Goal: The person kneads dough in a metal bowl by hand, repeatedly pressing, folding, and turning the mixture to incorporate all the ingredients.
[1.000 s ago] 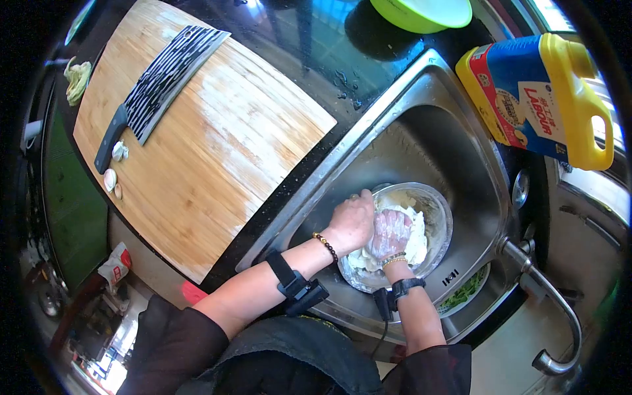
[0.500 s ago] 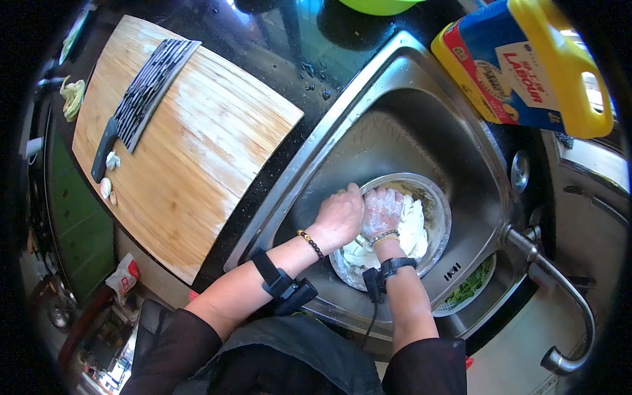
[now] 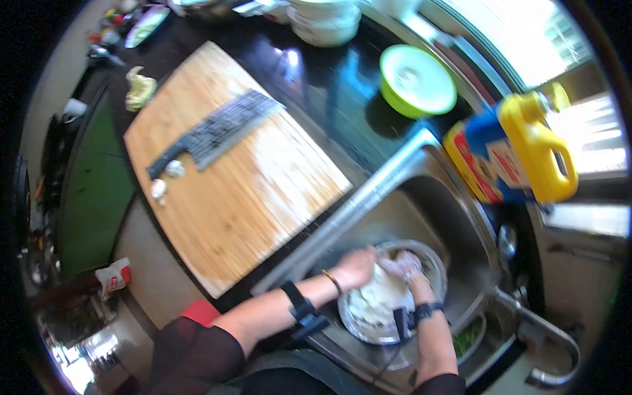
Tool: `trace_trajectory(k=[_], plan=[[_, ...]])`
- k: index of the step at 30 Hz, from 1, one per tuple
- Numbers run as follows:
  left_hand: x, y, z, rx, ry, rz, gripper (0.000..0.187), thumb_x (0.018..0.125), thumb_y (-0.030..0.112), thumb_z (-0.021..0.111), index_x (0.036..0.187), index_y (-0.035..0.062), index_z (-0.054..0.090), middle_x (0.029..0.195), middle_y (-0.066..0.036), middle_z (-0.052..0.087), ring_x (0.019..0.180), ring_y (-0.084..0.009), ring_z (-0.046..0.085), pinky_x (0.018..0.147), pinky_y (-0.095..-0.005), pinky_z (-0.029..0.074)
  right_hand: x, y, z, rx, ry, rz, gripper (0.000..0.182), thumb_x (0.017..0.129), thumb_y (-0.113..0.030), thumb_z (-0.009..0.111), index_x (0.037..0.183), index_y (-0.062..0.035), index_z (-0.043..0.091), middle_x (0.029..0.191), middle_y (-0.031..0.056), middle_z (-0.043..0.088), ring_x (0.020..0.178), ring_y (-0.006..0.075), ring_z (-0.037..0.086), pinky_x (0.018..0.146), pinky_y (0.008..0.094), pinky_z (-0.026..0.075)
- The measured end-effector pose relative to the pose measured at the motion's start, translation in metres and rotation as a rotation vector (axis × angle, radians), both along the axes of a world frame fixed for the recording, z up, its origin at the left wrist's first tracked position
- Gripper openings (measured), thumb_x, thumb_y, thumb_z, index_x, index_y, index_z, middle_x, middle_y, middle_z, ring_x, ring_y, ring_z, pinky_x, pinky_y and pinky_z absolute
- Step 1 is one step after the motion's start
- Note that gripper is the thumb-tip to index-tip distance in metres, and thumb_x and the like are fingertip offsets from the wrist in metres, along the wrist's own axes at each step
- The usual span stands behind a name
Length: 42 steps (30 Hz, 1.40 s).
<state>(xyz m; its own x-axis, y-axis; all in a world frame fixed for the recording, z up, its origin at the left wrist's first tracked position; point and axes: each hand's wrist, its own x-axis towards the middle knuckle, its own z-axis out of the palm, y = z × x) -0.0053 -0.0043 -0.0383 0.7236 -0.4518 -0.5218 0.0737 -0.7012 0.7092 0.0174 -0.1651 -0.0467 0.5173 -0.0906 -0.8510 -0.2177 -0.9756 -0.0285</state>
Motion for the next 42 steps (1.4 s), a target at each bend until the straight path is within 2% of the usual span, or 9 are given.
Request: trace_trajectory(k=[8,13,17,22,25,29,32,36,42], plan=[[0.001,0.000,0.017,-0.036,0.058,0.098,0.026,0.069,-0.003,0.049,0.093,-0.0101,0.043,0.082,-0.028,0.058,0.083,-0.0392,0.058,0.070,-0.0431,0.048,-0.019,-0.035,-0.078,0.400,0.001,0.092,0.076,0.065,-0.061,0.052,0.111,0.0002,0.053,0.117,0.0220,0.050,0.111,0.0330,0.045,0.094,0.0357,0.034],[0.003,0.002,0.019,-0.038,0.080,0.094,0.020,0.074,0.002,0.046,0.092,-0.0078,0.044,0.085,-0.029,0.057,0.085,-0.0395,0.058,0.072,-0.0440,0.047,-0.009,-0.005,-0.036,0.445,0.031,0.304,0.064,0.065,-0.052,0.053,0.105,-0.0021,0.058,0.108,0.0209,0.056,0.105,0.0326,0.050,0.090,0.0356,0.038],[0.001,0.000,0.009,-0.043,0.039,0.047,0.023,0.076,0.011,0.051,0.092,-0.0055,0.045,0.087,-0.026,0.058,0.086,-0.0375,0.058,0.072,-0.0421,0.047,-0.016,-0.026,-0.074,0.548,0.062,0.350,0.060,0.067,-0.050,0.053,0.104,-0.0030,0.058,0.106,0.0204,0.057,0.103,0.0326,0.052,0.089,0.0353,0.038],[0.001,-0.001,0.001,-0.016,0.000,-0.032,0.031,0.070,0.010,0.059,0.092,-0.0063,0.045,0.087,-0.026,0.058,0.087,-0.0371,0.057,0.073,-0.0414,0.047,-0.014,-0.002,0.004,0.618,0.118,0.276,0.056,0.067,-0.053,0.058,0.099,-0.0070,0.062,0.106,0.0199,0.057,0.101,0.0337,0.052,0.088,0.0363,0.039],[0.000,0.000,0.006,-0.032,-0.029,-0.050,0.035,0.066,0.007,0.062,0.092,-0.0072,0.044,0.087,-0.026,0.058,0.087,-0.0369,0.058,0.073,-0.0409,0.047,-0.040,-0.010,0.024,0.670,-0.303,0.307,0.046,0.063,-0.051,0.064,0.081,-0.0091,0.066,0.084,0.0133,0.062,0.081,0.0330,0.056,0.075,0.0397,0.043],[0.001,-0.002,0.002,-0.019,-0.008,-0.057,0.032,0.066,0.002,0.056,0.093,-0.0087,0.044,0.086,-0.027,0.058,0.086,-0.0368,0.058,0.072,-0.0402,0.048,-0.078,-0.009,0.067,0.745,-0.781,0.319,0.026,0.060,-0.036,0.068,0.063,-0.0126,0.056,0.073,0.0092,0.053,0.073,0.0278,0.049,0.069,0.0394,0.039],[0.003,0.002,0.018,-0.026,0.002,-0.067,0.027,0.070,0.001,0.051,0.094,-0.0095,0.044,0.086,-0.028,0.058,0.085,-0.0367,0.058,0.071,-0.0408,0.048,-0.101,0.005,0.106,0.599,-0.981,0.385,0.030,0.060,-0.035,0.067,0.061,-0.0103,0.049,0.072,0.0097,0.048,0.073,0.0293,0.046,0.068,0.0421,0.036],[0.002,0.000,0.003,-0.051,0.001,0.006,0.026,0.069,-0.002,0.047,0.093,-0.0111,0.043,0.083,-0.031,0.056,0.082,-0.0406,0.058,0.072,-0.0442,0.047,-0.139,0.006,0.123,0.513,-0.948,0.194,0.024,0.064,-0.024,0.061,0.061,-0.0075,0.043,0.072,0.0120,0.044,0.072,0.0312,0.043,0.066,0.0427,0.033],[0.001,0.001,-0.009,-0.023,-0.100,-0.114,0.027,0.072,0.006,0.048,0.094,-0.0097,0.044,0.082,-0.025,0.059,0.078,-0.0343,0.060,0.067,-0.0398,0.049,-0.160,-0.011,0.087,0.427,-1.032,0.294,0.014,0.062,-0.014,0.058,0.060,-0.0064,0.046,0.069,0.0118,0.048,0.072,0.0311,0.046,0.069,0.0430,0.035]])
